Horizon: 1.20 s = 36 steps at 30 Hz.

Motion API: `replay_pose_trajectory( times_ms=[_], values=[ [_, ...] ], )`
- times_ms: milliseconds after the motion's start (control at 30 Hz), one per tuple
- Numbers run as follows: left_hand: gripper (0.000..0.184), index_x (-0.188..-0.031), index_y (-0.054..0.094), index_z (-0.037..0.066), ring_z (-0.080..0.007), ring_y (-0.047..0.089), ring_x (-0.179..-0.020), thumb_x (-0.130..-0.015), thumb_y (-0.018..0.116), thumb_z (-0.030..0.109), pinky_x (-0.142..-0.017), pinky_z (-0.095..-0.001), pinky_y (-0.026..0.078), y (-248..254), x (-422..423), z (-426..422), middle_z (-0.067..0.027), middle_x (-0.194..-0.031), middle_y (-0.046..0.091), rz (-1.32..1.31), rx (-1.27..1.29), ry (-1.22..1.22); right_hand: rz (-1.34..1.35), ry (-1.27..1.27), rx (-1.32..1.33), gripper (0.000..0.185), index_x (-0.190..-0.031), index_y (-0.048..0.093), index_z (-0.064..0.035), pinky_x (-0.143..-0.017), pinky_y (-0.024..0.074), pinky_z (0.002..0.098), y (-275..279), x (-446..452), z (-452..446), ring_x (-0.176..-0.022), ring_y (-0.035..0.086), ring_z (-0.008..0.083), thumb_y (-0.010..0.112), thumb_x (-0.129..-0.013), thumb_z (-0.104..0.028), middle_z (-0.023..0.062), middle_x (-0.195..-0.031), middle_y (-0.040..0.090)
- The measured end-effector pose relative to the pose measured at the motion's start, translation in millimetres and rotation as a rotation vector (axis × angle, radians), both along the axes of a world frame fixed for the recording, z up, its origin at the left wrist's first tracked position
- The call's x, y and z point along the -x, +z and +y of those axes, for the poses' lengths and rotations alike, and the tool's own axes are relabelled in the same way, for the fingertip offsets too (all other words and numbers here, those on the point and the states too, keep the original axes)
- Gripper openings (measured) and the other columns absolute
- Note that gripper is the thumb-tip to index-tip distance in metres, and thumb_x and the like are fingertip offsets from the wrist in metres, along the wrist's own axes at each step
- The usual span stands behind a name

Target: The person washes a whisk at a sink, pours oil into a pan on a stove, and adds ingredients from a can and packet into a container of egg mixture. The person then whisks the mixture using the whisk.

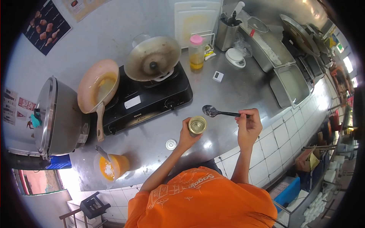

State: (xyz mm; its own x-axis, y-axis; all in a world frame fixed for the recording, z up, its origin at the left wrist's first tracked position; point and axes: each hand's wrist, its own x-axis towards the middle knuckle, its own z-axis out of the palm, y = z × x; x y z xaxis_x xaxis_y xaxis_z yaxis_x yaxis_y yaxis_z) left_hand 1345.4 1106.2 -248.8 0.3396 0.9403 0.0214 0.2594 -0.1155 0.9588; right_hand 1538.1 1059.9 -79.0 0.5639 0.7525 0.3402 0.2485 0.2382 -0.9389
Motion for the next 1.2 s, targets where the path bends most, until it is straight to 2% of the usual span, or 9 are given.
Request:
replay_pose_trajectory(
  times_ms=[167,300,400,467,667,867,933,1067,1200],
  values=[
    [0.091,-0.137,0.026,0.006,-0.0336,0.045,-0.126,-0.067,0.083,0.013,-0.104,-0.0411,0.039,-3.9,-10.4,15.3,-0.0191,-0.129,0.048,-0.026,-0.034,0.059,0.147,0.008,0.024,0.006,-0.093,0.057,-0.0003,-0.059,0.0462,0.0225,-9.6,-14.4,14.2,-0.067,0.058,0.0105,0.051,-0.092,0.000,0.0045,-0.081,0.057],
    [0.099,-0.142,0.022,0.007,-0.0345,0.039,-0.129,-0.066,0.085,0.017,-0.105,-0.0447,0.034,35.0,5.3,-6.7,-0.0192,-0.133,0.045,-0.013,-0.170,0.226,0.204,0.097,0.034,0.006,-0.093,0.057,-0.0006,-0.056,0.0442,0.0218,-10.1,-14.8,15.6,-0.066,0.059,0.0104,0.051,-0.094,-0.002,0.0061,-0.075,0.058],
    [0.088,-0.136,0.036,0.005,-0.0343,0.038,-0.127,-0.066,0.085,0.023,-0.104,-0.0450,0.031,92.0,18.0,-29.0,-0.0141,-0.128,0.052,0.235,-0.321,0.462,0.209,0.106,0.054,0.005,-0.093,0.058,-0.0003,-0.057,0.0450,0.0223,-6.2,-8.6,8.9,-0.067,0.060,0.0110,0.052,-0.093,-0.001,0.0067,-0.075,0.059],
    [0.064,-0.125,0.056,0.011,-0.0294,0.041,-0.122,-0.068,0.083,0.026,-0.099,-0.0396,0.031,119.1,18.5,-32.5,-0.0057,-0.126,0.056,0.398,-0.771,0.378,0.216,0.093,0.058,0.005,-0.093,0.058,-0.0001,-0.058,0.0458,0.0226,-3.8,3.4,2.7,-0.067,0.060,0.0114,0.054,-0.092,-0.001,0.0066,-0.076,0.059],
    [0.024,-0.099,0.072,0.025,-0.0232,0.042,-0.123,-0.076,0.073,0.025,-0.099,-0.0436,0.021,177.7,-24.4,-15.0,0.0111,-0.127,0.057,0.388,-0.810,0.267,-0.416,0.215,0.040,0.011,-0.091,0.065,-0.0019,-0.058,0.0468,0.0237,16.9,23.8,-2.7,-0.061,0.060,0.0148,0.065,-0.081,0.002,0.0071,-0.080,0.060],
    [0.016,-0.087,0.073,0.024,-0.0205,0.043,-0.125,-0.071,0.076,0.022,-0.102,-0.0423,0.016,161.2,-38.6,-3.2,0.0121,-0.117,0.063,0.420,-0.708,0.286,-0.429,0.493,-0.060,0.024,-0.099,0.064,-0.0028,-0.060,0.0463,0.0236,13.8,-4.5,20.2,-0.067,0.059,0.0142,0.068,-0.077,0.002,0.0088,-0.080,0.061],
    [0.015,-0.084,0.074,0.023,-0.0211,0.043,-0.125,-0.070,0.077,0.020,-0.104,-0.0409,0.016,158.3,-44.9,-0.6,0.0108,-0.117,0.063,0.434,-0.631,0.370,-0.387,0.524,-0.043,0.024,-0.100,0.064,-0.0036,-0.060,0.0465,0.0241,-4.5,-42.2,41.5,-0.068,0.059,0.0143,0.068,-0.077,0.001,0.0078,-0.081,0.062],
    [0.014,-0.083,0.074,0.022,-0.0234,0.043,-0.125,-0.071,0.076,0.015,-0.106,-0.0400,0.019,151.2,-52.5,2.0,0.0077,-0.117,0.063,0.448,-0.534,0.501,-0.392,0.178,0.029,0.020,-0.106,0.059,-0.0062,-0.060,0.0462,0.0267,-100.6,-162.9,131.4,-0.070,0.059,0.0144,0.061,-0.087,-0.006,0.0076,-0.084,0.065],
    [0.017,-0.083,0.073,0.016,-0.0279,0.046,-0.123,-0.072,0.072,0.002,-0.104,-0.0403,0.030,149.8,-56.3,-1.6,-0.0002,-0.118,0.063,0.406,-0.419,0.720,-0.406,0.012,0.198,0.021,-0.114,0.050,-0.0041,-0.074,0.0480,0.0366,-187.1,-267.7,229.7,-0.082,0.062,0.0273,0.052,-0.093,-0.007,0.0119,-0.100,0.070]
  ],
)
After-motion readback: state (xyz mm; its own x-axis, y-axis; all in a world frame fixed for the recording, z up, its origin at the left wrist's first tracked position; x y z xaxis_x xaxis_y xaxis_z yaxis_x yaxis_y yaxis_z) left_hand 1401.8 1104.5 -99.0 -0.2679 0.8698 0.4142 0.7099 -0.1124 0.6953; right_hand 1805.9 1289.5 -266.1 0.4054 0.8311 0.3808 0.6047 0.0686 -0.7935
